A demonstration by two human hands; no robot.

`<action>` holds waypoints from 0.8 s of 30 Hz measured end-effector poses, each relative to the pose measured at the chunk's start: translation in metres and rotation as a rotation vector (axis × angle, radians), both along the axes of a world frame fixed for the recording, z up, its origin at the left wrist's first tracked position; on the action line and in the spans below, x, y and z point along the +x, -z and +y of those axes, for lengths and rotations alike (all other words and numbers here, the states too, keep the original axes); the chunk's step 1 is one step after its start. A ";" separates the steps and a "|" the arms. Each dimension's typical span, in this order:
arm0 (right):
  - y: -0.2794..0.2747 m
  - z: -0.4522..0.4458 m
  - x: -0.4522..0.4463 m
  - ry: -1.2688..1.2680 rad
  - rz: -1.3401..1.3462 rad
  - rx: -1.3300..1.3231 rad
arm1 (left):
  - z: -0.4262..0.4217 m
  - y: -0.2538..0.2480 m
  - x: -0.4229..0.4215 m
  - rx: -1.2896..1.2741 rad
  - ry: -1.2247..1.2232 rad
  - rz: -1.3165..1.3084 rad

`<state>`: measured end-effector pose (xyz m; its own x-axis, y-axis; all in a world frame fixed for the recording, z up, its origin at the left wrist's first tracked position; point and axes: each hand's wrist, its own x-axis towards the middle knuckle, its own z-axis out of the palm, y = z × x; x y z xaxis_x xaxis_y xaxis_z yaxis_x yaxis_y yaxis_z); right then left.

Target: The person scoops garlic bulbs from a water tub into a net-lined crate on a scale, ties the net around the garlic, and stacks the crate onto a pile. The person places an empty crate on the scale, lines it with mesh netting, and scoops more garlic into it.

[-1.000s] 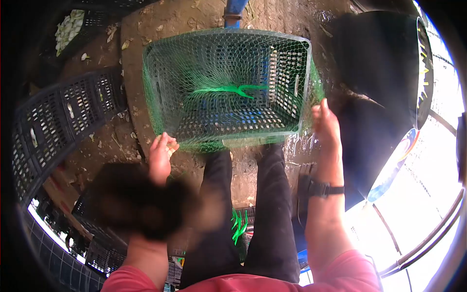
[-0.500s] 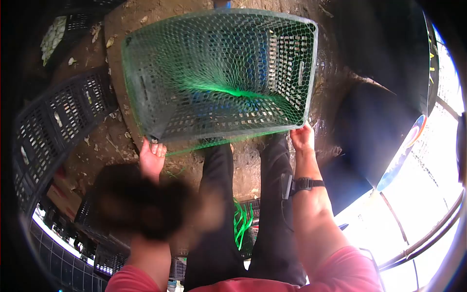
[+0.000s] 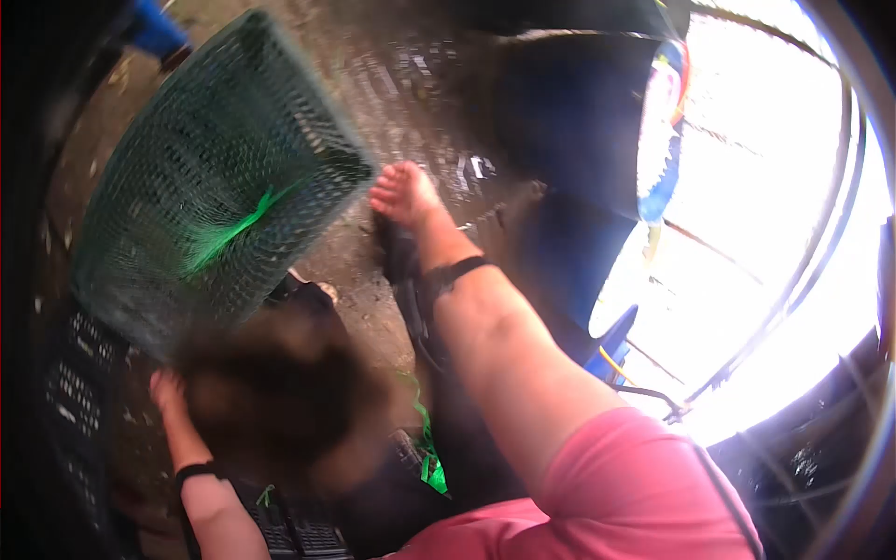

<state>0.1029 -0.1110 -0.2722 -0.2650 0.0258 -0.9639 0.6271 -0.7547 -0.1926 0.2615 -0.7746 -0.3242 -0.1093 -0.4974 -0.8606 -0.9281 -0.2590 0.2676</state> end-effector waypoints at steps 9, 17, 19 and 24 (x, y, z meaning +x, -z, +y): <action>-0.131 0.078 0.209 -1.120 -0.227 0.760 | 0.112 -0.055 -0.041 0.703 -0.043 0.163; -0.208 0.135 0.174 -0.785 -0.012 0.718 | 0.171 -0.110 -0.075 0.495 -0.523 0.328; -0.217 0.178 0.125 -0.655 0.342 1.122 | 0.187 -0.124 -0.060 0.379 -0.463 0.304; -0.226 0.342 0.015 0.004 0.303 1.674 | 0.322 -0.122 -0.041 0.101 -0.033 -0.034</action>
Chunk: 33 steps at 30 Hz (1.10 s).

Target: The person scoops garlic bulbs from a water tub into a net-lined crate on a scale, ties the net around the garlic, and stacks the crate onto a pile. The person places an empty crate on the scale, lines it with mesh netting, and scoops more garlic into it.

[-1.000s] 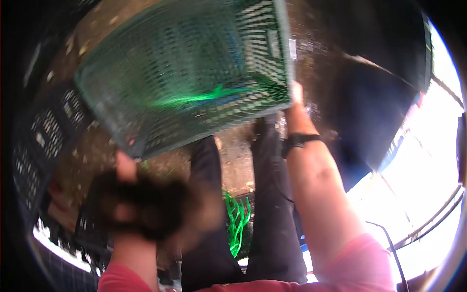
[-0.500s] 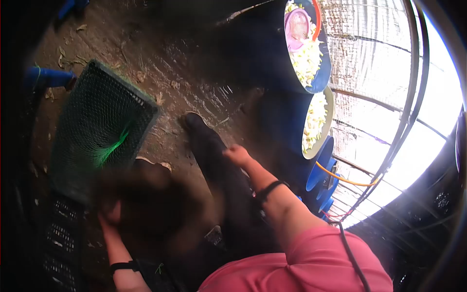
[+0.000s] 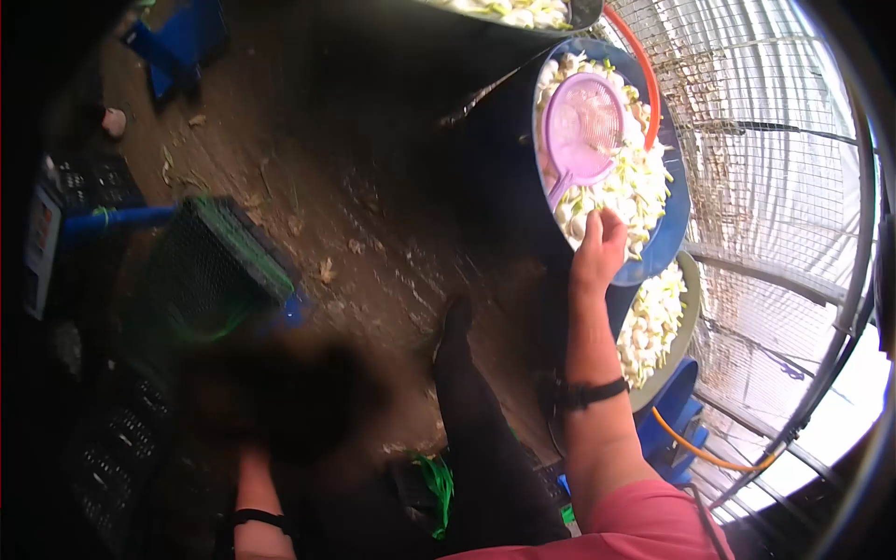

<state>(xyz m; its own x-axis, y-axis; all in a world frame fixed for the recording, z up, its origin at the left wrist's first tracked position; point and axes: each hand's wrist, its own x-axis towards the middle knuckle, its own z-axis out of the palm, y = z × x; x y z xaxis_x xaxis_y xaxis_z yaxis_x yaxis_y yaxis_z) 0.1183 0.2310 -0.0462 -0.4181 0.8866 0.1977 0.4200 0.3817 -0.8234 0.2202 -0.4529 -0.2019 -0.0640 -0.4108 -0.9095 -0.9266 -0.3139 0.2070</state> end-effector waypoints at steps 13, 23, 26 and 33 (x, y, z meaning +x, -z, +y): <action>0.103 0.156 -0.057 -0.030 0.081 -1.681 | 0.710 -0.120 -0.284 -0.051 1.136 0.956; -0.047 0.289 0.073 -0.004 -0.295 -0.247 | 0.733 -0.120 -0.275 -0.604 1.299 0.787; -0.052 0.271 0.088 -0.043 -0.871 -0.048 | 0.735 -0.126 -0.276 -0.560 1.252 0.761; 0.064 0.309 0.051 -0.040 -1.029 -0.300 | 0.732 -0.119 -0.275 -0.607 1.306 0.827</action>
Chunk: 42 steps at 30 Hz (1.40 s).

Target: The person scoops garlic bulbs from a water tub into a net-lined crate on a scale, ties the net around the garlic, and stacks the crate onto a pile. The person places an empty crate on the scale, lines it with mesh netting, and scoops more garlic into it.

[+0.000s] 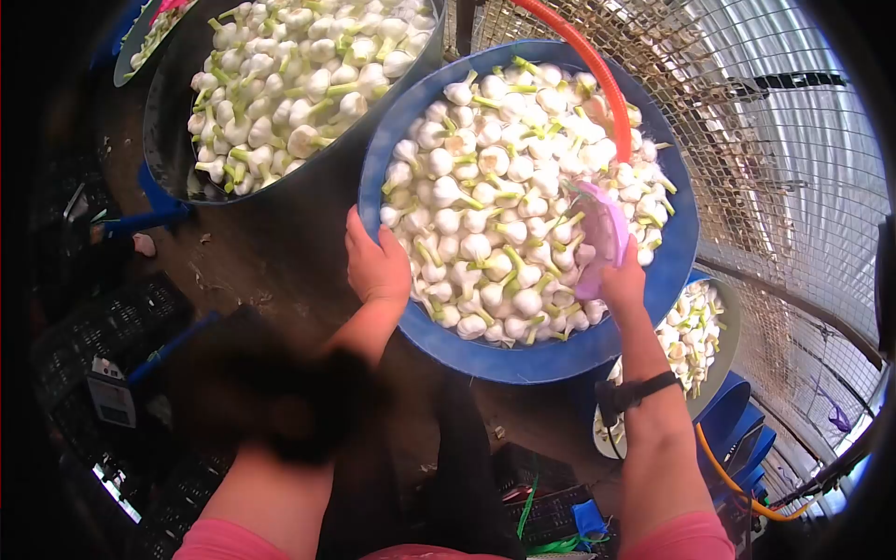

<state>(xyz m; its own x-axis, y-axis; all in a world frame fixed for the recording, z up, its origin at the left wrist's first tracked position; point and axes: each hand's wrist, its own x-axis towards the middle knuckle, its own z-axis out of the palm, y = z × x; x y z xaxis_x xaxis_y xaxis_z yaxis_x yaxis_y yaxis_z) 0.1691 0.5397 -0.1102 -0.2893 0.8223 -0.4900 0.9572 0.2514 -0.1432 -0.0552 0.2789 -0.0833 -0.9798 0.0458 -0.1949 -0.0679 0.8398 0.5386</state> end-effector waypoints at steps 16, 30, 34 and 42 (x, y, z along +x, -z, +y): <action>0.103 -0.062 -0.024 0.931 0.912 -0.870 | 0.000 0.000 0.001 -0.029 0.014 -0.039; 0.068 -0.084 -0.017 0.875 1.137 -1.226 | -0.005 0.002 0.001 0.028 0.007 -0.009; 0.070 -0.093 -0.013 0.884 1.248 -1.198 | -0.004 -0.001 0.001 0.034 -0.001 -0.021; 0.055 -0.092 0.005 0.752 1.208 -1.066 | -0.021 0.023 -0.006 0.499 -0.119 -0.055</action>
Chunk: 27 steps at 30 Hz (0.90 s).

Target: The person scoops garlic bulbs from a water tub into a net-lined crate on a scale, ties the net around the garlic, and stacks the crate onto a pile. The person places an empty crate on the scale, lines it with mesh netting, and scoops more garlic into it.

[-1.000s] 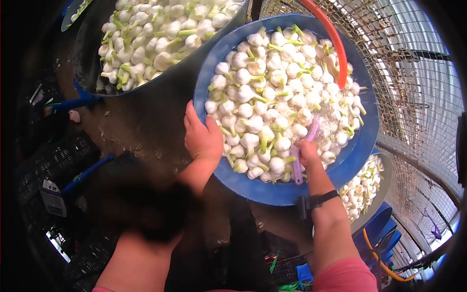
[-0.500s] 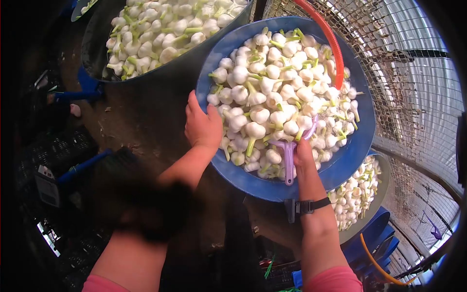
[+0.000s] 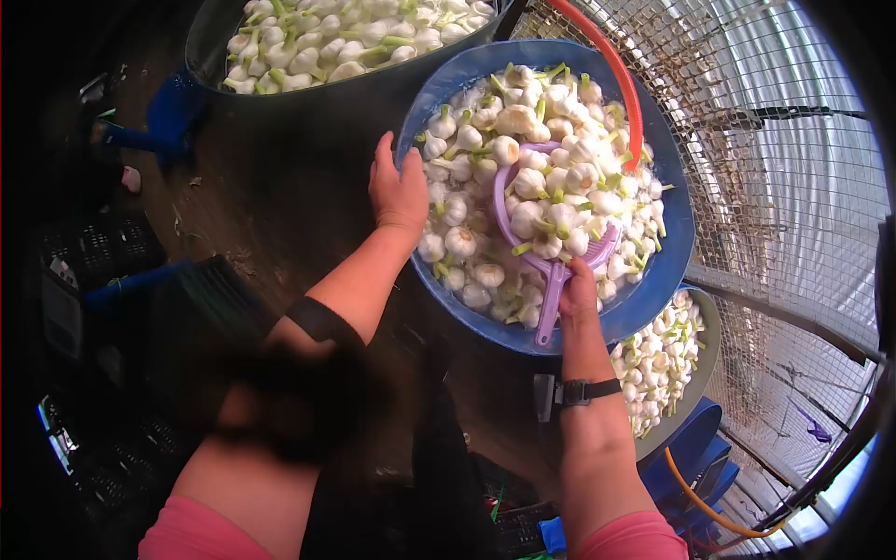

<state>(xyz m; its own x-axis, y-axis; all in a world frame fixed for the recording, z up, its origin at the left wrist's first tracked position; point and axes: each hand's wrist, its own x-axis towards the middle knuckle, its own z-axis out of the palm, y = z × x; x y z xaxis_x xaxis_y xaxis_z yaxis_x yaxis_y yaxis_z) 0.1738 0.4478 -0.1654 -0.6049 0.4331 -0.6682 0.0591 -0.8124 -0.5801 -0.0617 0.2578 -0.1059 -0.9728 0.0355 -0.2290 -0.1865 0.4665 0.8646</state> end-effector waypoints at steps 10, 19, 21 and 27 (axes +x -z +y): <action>-0.074 -0.022 -0.012 0.072 0.142 0.092 | -0.201 0.034 0.101 0.439 -0.037 -0.367; -0.115 -0.071 -0.010 -0.028 0.097 0.261 | -0.532 0.064 0.246 0.229 -0.365 -0.741; -0.136 -0.109 -0.019 -0.132 0.254 0.202 | -0.560 0.065 0.254 0.068 -0.316 -0.547; -0.177 -0.254 -0.048 -0.268 0.137 0.382 | -0.560 0.038 0.203 0.320 -0.478 -0.379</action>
